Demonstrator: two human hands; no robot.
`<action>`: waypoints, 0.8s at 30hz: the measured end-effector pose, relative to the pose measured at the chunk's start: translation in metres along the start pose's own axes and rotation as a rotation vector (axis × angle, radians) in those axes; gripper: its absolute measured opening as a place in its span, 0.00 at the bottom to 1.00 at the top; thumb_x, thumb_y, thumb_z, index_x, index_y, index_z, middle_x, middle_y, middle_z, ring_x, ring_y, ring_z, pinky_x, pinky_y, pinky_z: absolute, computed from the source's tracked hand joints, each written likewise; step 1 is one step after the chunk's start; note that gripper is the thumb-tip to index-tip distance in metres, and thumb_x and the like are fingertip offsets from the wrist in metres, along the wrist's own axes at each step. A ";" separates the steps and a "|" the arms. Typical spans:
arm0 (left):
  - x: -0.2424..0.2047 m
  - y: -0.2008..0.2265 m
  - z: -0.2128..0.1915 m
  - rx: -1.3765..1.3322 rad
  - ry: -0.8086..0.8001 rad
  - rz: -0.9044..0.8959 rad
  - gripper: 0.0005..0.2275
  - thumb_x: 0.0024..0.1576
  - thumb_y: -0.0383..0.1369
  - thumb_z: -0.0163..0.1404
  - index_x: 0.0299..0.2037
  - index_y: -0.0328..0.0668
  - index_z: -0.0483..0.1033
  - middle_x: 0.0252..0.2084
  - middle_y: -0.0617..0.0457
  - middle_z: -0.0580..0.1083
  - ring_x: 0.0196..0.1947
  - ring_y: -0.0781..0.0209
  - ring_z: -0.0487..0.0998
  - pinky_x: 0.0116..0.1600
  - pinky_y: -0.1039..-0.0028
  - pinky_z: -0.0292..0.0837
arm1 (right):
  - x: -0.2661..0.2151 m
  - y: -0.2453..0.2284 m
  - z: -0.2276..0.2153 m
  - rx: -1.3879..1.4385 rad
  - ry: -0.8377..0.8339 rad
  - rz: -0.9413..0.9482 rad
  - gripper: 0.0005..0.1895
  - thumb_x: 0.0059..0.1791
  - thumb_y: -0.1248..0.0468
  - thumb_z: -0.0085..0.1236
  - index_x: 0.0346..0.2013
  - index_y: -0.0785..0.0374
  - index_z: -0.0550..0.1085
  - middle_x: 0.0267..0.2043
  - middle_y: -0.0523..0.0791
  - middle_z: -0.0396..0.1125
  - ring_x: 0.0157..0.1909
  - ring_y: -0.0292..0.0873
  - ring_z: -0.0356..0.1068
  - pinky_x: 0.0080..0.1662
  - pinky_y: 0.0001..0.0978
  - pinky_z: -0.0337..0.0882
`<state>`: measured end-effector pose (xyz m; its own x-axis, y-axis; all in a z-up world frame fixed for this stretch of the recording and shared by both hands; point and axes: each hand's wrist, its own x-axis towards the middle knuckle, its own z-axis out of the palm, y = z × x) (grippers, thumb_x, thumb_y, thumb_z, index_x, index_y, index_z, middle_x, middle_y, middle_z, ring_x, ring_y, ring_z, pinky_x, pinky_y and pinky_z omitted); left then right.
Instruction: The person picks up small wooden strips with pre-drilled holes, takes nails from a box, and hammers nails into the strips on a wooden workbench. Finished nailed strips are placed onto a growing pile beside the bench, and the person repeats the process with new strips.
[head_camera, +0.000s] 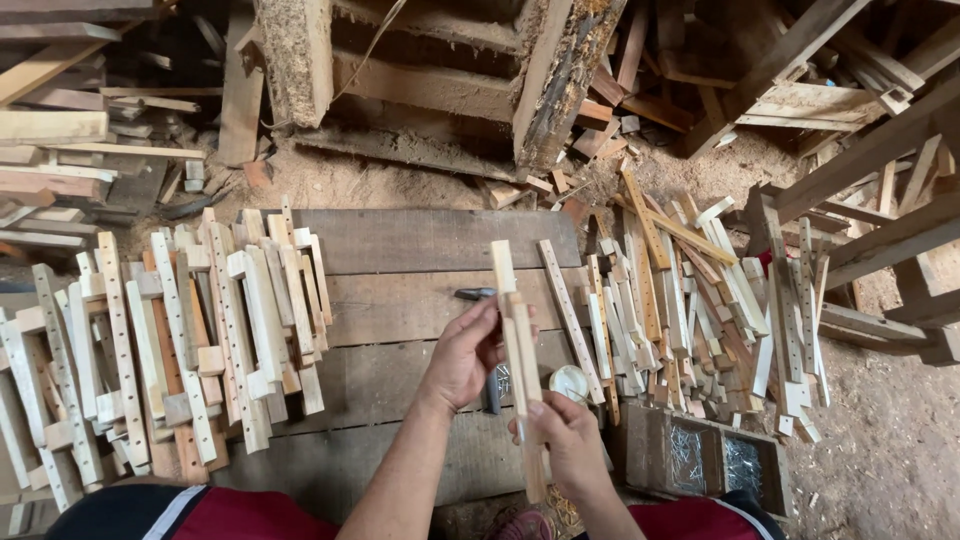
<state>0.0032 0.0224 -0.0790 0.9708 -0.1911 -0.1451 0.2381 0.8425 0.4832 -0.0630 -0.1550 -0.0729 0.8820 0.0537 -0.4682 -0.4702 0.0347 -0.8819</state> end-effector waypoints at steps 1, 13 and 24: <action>0.002 -0.006 -0.010 0.000 0.004 0.006 0.18 0.66 0.32 0.43 0.63 0.29 0.68 0.53 0.32 0.77 0.47 0.42 0.82 0.45 0.69 0.82 | 0.001 0.001 0.001 -0.003 -0.007 0.001 0.18 0.48 0.64 0.58 0.46 0.76 0.79 0.29 0.56 0.76 0.28 0.50 0.74 0.34 0.43 0.76; -0.015 -0.014 -0.074 -0.336 -0.433 -0.129 0.20 0.63 0.34 0.54 0.63 0.33 0.69 0.61 0.25 0.70 0.62 0.24 0.71 0.67 0.48 0.69 | 0.024 0.033 0.031 0.576 -0.268 0.360 0.36 0.43 0.33 0.54 0.46 0.62 0.74 0.36 0.51 0.71 0.29 0.40 0.69 0.30 0.32 0.72; 0.001 0.040 -0.121 1.061 0.652 -0.131 0.21 0.49 0.44 0.65 0.50 0.46 0.80 0.37 0.55 0.80 0.39 0.62 0.82 0.41 0.73 0.75 | 0.184 0.100 0.036 -1.301 0.163 -0.098 0.25 0.51 0.38 0.53 0.38 0.56 0.76 0.28 0.45 0.74 0.32 0.48 0.79 0.32 0.37 0.79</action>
<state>0.0096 0.1167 -0.1638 0.8146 0.2969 -0.4983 0.5326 -0.0425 0.8453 0.0512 -0.1061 -0.2451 0.9472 -0.0178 -0.3200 -0.1118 -0.9541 -0.2778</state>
